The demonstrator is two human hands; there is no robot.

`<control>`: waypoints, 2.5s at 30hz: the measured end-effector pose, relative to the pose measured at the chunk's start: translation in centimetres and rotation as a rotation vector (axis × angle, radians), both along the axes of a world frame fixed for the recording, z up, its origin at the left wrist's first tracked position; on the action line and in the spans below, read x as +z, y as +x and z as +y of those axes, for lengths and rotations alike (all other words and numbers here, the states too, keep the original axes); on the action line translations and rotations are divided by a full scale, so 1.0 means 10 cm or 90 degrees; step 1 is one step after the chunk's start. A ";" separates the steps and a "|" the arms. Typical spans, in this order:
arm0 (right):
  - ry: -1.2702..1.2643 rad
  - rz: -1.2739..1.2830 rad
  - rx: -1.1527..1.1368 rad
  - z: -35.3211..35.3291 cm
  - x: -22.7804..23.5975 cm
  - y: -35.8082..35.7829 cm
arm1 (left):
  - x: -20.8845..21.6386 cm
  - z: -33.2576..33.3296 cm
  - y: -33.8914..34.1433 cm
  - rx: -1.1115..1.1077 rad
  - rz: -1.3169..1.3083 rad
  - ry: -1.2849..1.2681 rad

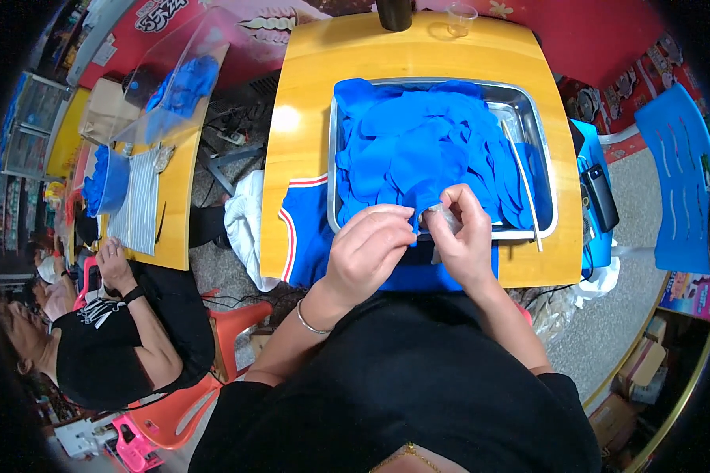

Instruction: Applying small white components to blue fabric pieces using an applicator tool at a workshop table.

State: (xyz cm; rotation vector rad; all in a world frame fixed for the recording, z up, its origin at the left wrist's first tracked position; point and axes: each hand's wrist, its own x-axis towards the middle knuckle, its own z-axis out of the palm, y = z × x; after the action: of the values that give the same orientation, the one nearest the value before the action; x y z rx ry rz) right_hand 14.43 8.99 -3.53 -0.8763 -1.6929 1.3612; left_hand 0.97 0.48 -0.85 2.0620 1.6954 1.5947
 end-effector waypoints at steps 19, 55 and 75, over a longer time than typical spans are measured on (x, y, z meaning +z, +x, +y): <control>-0.067 0.073 -0.025 -0.06 -0.04 -0.07 | -0.08 -0.10 0.01 -0.081 0.181 0.022; -0.082 -0.033 0.169 -0.02 0.07 0.06 | -0.26 0.07 0.19 -0.062 -0.836 -0.210; -0.223 0.062 0.130 -0.08 0.18 -0.05 | -0.36 0.10 0.18 -0.044 -0.915 -0.152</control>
State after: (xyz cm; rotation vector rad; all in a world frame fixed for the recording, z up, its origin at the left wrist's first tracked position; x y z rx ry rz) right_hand 13.97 8.20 -1.75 -0.8277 -1.5254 1.8472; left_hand 2.78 1.47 -4.46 0.4267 1.0619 1.8668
